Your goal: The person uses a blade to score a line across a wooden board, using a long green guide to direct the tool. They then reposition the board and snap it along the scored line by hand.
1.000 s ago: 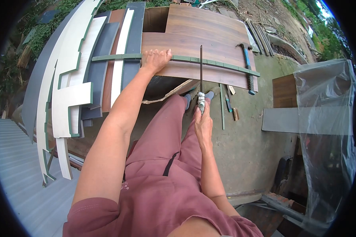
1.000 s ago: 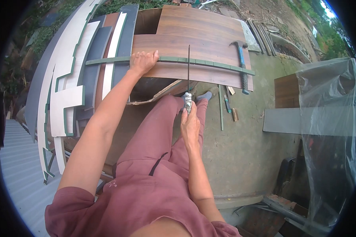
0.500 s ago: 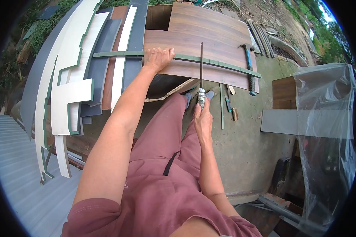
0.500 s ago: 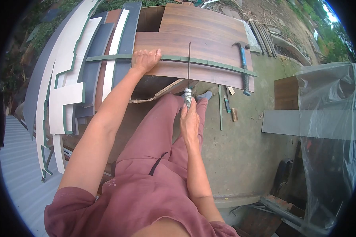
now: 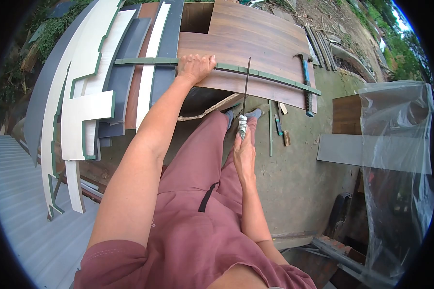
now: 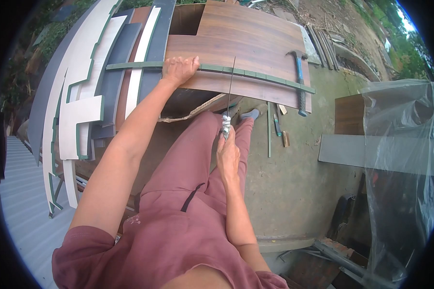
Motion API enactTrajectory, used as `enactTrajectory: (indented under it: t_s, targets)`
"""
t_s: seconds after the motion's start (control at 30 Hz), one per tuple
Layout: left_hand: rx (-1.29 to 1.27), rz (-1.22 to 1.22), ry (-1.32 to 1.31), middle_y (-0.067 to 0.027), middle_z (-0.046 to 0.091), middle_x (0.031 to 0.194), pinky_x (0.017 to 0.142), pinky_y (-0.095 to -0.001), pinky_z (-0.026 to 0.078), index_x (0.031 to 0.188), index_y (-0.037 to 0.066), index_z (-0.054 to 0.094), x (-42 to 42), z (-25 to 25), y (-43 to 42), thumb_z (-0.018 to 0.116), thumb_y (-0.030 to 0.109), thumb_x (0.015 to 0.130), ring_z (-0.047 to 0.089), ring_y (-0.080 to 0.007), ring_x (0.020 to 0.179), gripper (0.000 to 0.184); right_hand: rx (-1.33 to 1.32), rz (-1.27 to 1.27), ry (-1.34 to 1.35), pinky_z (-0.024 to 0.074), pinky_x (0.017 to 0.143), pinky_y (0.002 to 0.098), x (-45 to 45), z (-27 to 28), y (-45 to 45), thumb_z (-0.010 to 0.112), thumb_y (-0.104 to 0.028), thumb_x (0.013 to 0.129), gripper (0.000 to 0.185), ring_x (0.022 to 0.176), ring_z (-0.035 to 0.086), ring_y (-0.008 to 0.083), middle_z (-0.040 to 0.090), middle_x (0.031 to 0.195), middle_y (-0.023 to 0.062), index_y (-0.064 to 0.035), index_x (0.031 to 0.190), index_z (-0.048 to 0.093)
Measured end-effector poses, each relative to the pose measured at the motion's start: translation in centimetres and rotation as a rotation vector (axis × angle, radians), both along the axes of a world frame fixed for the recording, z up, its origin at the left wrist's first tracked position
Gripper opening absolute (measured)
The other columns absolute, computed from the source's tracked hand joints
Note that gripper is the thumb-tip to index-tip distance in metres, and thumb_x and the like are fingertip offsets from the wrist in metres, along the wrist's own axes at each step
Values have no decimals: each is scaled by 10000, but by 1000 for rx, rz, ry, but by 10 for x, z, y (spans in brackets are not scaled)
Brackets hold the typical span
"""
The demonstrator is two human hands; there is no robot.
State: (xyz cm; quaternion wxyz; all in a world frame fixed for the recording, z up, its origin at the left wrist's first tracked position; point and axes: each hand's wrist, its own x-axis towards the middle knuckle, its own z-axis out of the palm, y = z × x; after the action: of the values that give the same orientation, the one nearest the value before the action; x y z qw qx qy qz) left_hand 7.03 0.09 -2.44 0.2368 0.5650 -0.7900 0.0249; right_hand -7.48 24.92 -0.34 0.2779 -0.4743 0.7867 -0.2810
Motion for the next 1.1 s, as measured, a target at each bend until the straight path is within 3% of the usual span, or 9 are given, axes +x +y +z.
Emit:
enactTrajectory:
  t_s: [0.27, 0.33, 0.53, 0.83, 1.0, 1.1]
  targets:
    - [0, 24, 0, -168, 641, 660, 621, -435, 518, 702, 132, 694, -1, 8, 3, 395, 381, 879, 644, -335, 640, 428, -70, 94, 101, 414, 713, 501, -20, 23, -90, 433, -204, 932, 308, 897, 540, 465, 585, 925, 270, -74, 1211, 419]
    - [6, 34, 8, -172, 643, 665, 625, -431, 521, 700, 116, 700, -1, 7, 3, 398, 385, 877, 644, -338, 639, 442, -108, 93, 165, 419, 682, 531, -21, 15, -86, 447, -201, 918, 356, 826, 568, 470, 604, 850, 282, -79, 1248, 390]
    - [74, 31, -56, -158, 666, 717, 647, -408, 527, 742, 131, 714, 0, 11, 6, 373, 403, 893, 664, -306, 682, 462, -123, 58, 53, 422, 694, 528, -6, -2, 2, 463, -184, 906, 385, 834, 575, 464, 603, 868, 292, -81, 1268, 384]
    - [8, 27, -31, -175, 644, 680, 618, -433, 518, 731, 151, 694, -1, 4, 2, 384, 382, 882, 647, -335, 652, 415, -44, 81, 113, 420, 727, 498, -22, 17, -76, 424, -244, 932, 345, 903, 550, 461, 591, 935, 270, -85, 1238, 417]
    - [2, 28, -37, -172, 642, 665, 595, -434, 517, 720, 145, 691, -1, 4, 2, 390, 382, 879, 644, -336, 630, 415, -92, 62, 75, 429, 730, 486, -9, 4, -14, 435, -231, 930, 348, 907, 552, 459, 593, 963, 256, -91, 1247, 408]
    - [-10, 24, -35, -172, 639, 657, 596, -433, 518, 718, 141, 689, -1, 0, 1, 396, 380, 878, 643, -337, 628, 411, -32, 49, 23, 424, 729, 520, -2, 3, 12, 432, -218, 918, 388, 883, 560, 469, 593, 947, 290, -99, 1283, 374]
